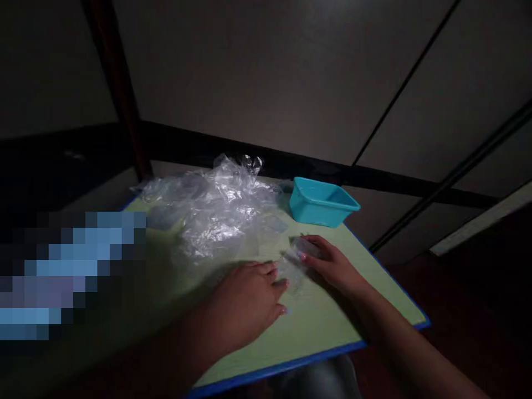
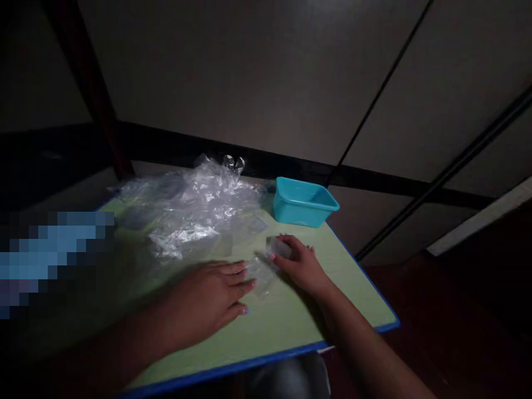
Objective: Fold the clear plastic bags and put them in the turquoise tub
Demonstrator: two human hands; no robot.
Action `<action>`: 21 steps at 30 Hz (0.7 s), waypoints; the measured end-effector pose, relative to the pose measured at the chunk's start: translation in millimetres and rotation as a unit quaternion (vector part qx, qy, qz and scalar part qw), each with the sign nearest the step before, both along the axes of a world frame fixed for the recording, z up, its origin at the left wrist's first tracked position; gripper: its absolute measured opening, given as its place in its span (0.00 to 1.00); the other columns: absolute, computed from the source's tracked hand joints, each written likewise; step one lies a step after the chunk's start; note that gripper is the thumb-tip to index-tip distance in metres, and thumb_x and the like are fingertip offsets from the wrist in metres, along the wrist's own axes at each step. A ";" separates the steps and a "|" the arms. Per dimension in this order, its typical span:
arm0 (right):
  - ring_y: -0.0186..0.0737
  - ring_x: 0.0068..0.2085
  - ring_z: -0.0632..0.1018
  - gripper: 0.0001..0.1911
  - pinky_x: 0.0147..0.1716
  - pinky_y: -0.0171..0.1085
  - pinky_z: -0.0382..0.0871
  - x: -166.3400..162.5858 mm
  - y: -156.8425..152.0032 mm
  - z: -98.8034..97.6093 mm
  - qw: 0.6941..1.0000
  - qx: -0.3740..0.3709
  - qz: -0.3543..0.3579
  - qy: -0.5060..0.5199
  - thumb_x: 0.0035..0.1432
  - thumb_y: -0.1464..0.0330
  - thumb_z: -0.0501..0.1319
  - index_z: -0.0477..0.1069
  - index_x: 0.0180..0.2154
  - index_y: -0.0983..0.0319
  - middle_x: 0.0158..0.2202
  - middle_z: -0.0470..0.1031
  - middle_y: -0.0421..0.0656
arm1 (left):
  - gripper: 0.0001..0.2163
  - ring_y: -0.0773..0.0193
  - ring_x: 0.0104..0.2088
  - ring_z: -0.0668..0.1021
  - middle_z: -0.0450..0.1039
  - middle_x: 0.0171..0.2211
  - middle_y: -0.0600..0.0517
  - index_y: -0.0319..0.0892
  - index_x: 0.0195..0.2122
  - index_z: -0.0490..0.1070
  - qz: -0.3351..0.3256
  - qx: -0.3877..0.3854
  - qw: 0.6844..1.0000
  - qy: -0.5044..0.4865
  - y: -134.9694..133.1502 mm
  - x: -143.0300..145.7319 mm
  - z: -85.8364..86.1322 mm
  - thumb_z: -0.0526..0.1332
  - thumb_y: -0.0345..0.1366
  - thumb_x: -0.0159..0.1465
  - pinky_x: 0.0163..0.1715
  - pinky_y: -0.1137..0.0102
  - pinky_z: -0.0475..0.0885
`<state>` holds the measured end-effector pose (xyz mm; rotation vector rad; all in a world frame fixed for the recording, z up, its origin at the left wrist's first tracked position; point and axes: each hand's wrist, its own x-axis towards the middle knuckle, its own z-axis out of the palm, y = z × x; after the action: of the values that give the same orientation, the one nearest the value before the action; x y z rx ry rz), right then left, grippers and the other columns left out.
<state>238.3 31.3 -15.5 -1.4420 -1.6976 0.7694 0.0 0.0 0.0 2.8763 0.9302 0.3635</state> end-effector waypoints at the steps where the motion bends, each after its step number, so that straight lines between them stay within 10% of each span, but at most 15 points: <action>1: 0.52 0.53 0.71 0.24 0.53 0.53 0.60 -1.1 0.0 -0.4 1.000 0.001 -0.002 0.001 0.47 0.59 0.67 0.72 0.47 0.58 0.49 0.74 0.46 | 0.17 0.55 0.55 0.69 0.70 0.52 0.46 0.42 0.53 0.69 0.000 -0.004 1.000 0.005 -0.7 0.1 1.8 0.58 0.41 0.64 0.55 0.60 0.62; 10: 0.45 0.49 0.74 0.31 0.48 0.43 0.67 -14.0 -5.4 0.5 0.995 0.008 -0.012 0.097 0.52 0.57 0.62 0.63 0.56 0.60 0.54 0.69 0.48 | 0.20 0.56 0.57 0.67 0.66 0.55 0.43 0.37 0.56 0.66 0.010 -0.031 0.999 0.023 -3.1 0.5 8.7 0.57 0.40 0.65 0.56 0.63 0.61; 21: 0.42 0.36 0.76 0.20 0.35 0.38 0.68 -25.5 -4.8 3.8 0.997 -0.003 -0.055 0.063 0.47 0.54 0.65 0.68 0.37 0.61 0.36 0.76 0.44 | 0.16 0.57 0.54 0.70 0.70 0.52 0.44 0.35 0.51 0.70 0.015 -0.021 1.000 0.005 -5.0 1.0 6.8 0.57 0.38 0.65 0.56 0.67 0.60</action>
<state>212.8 26.5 -11.6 -1.4468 -1.5103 0.7883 1.0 -5.0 6.8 2.8313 0.9729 0.3277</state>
